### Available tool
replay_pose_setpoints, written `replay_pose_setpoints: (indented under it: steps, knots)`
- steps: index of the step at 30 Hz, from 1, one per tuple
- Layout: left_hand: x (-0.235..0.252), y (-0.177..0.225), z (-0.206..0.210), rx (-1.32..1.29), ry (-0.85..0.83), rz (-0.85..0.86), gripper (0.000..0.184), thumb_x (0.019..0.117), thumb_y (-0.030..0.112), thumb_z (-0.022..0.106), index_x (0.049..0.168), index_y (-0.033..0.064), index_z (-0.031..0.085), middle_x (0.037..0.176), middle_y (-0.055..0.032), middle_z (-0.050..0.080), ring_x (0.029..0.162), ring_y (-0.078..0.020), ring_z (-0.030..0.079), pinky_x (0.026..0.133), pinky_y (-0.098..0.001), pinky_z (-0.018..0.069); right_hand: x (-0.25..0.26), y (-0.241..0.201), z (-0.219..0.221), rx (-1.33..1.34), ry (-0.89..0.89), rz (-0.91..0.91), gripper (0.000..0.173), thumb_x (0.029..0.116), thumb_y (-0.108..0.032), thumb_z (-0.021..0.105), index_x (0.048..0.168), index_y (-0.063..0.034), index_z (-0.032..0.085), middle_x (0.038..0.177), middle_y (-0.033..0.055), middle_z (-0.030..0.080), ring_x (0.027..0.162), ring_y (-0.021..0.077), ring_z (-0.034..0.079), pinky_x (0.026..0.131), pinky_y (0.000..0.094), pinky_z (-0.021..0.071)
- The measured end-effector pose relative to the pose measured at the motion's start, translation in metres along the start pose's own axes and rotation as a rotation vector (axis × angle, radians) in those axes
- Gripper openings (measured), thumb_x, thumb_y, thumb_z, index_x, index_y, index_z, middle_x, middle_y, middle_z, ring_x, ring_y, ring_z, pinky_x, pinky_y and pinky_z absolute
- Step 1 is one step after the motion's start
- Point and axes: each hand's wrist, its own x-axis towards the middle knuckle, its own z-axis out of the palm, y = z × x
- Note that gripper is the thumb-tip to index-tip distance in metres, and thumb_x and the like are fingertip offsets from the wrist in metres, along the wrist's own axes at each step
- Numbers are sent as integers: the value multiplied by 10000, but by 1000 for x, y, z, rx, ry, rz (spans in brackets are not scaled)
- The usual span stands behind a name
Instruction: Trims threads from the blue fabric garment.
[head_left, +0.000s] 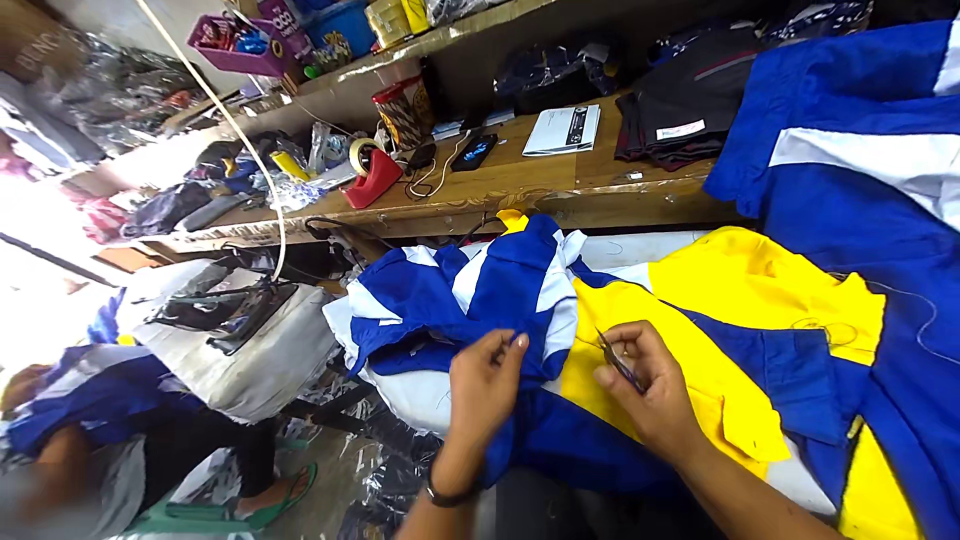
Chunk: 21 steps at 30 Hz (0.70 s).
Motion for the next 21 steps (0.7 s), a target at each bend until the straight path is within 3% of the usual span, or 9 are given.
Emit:
replay_pose_setpoints:
  steps: [3,5,7,10,12,14,16,19,21]
  knots:
    - [58,29,-24,-319,-167,-145,179,1019,108,554,864,118,645,652,106,567,556,38,494,541,-159,437,-20,-3,5,34,-63,-26,490,889,-400,787,1171,-46,600,909,-73,612,578,-107,417,483,63,360]
    - [100,54,-38,-710,17,-181,200,1062,123,444,944,150,604,747,87,637,666,7,605,650,-186,537,-29,-5,7,-52,-110,-45,593,854,-418,819,1240,-13,624,1063,-8,679,612,-91,444,500,76,366]
    - [134,82,-36,-842,218,-158,95,1100,162,414,1078,141,504,800,42,578,669,-45,583,654,-213,533,-31,-5,5,-252,-136,-38,590,836,-454,811,1226,-34,674,1082,18,716,703,-34,589,572,137,500]
    - [171,107,-17,-748,113,-276,182,1094,163,449,1241,57,470,931,-40,605,757,-109,665,715,-263,592,-25,0,-12,-489,-166,61,275,815,-360,755,924,-108,738,778,-14,704,672,68,649,594,324,544]
    - [198,115,-14,-748,130,-259,118,1093,186,458,1128,86,510,815,-11,608,688,-91,633,688,-257,572,-18,-2,-33,-438,-89,44,140,843,-234,717,831,-96,697,667,-52,626,591,-3,567,544,213,485]
    - [217,122,-29,-789,186,-165,154,1100,200,446,1166,77,513,867,-23,641,739,-99,653,725,-270,580,-9,-21,-60,-306,35,-59,108,898,-165,703,841,-77,678,693,-88,621,613,-76,546,568,104,472]
    - [224,120,-47,-793,226,-83,193,1096,190,457,1243,69,492,964,-43,663,823,-116,688,772,-284,595,-5,-50,-81,-163,33,-116,119,962,-202,669,853,-161,645,721,-157,598,644,-106,532,584,74,446]
    - [219,77,-53,-501,181,-65,152,1068,185,522,1183,87,538,827,41,628,658,-35,618,647,-220,562,-19,-62,-75,-128,-344,-161,171,1014,-254,632,899,-128,617,715,-91,571,637,-81,520,570,82,434]
    - [207,28,-43,-361,130,-232,154,1055,185,541,1149,65,559,765,39,595,582,-31,560,591,-219,532,-41,-39,-46,-363,-595,-149,124,891,-180,692,840,-94,619,626,5,571,542,97,566,474,287,466]
